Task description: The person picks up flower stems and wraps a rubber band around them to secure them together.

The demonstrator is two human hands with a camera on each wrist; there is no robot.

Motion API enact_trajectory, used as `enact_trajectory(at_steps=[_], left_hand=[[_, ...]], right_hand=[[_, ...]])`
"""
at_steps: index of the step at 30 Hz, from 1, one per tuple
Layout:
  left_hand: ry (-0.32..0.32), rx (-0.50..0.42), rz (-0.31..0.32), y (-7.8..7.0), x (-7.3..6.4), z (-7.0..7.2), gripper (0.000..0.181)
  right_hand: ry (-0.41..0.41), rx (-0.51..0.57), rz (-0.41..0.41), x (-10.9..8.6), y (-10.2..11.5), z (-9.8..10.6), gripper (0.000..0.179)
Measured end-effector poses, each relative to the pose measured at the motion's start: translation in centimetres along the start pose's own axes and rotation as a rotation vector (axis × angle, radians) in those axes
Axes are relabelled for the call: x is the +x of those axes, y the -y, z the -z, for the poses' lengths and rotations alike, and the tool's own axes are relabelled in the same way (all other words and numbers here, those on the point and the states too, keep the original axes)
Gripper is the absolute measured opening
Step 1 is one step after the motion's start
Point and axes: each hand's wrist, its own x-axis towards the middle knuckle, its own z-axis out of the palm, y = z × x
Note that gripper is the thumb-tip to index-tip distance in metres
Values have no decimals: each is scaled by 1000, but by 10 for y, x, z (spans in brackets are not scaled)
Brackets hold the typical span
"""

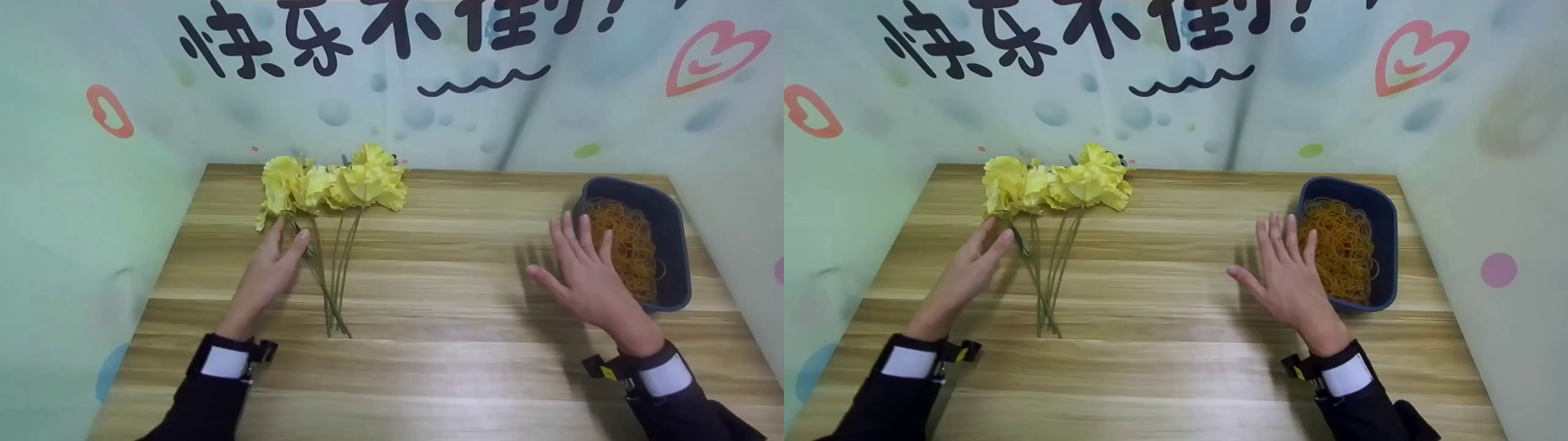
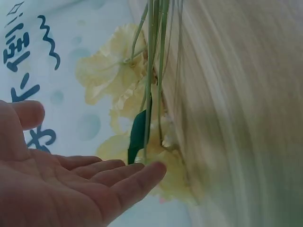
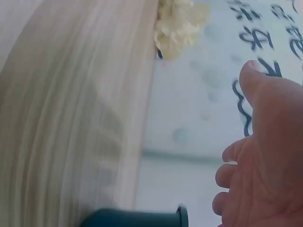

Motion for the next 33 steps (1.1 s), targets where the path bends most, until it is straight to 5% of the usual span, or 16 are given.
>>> enact_trajectory(at_steps=[6,11,14,23,29,33], left_hand=[[95,-262,162,4,12,18,101],[291,-453,244,11,22,28,91],[353,-533,270,14,31,31,88],[372,-676,318,16,56,28,89],[360,-799,340,13,66,17,42],[367,-918,358,11,71,9,33]], right_hand=[[35,51,35,10,11,-7,102],[80,-9,82,22,18,-23,99],[138,-45,116,28,25,-36,98],[283,145,137,49,46,-57,97],[336,214,124,65,52,-65,98],[355,215,130,73,59,-67,98]])
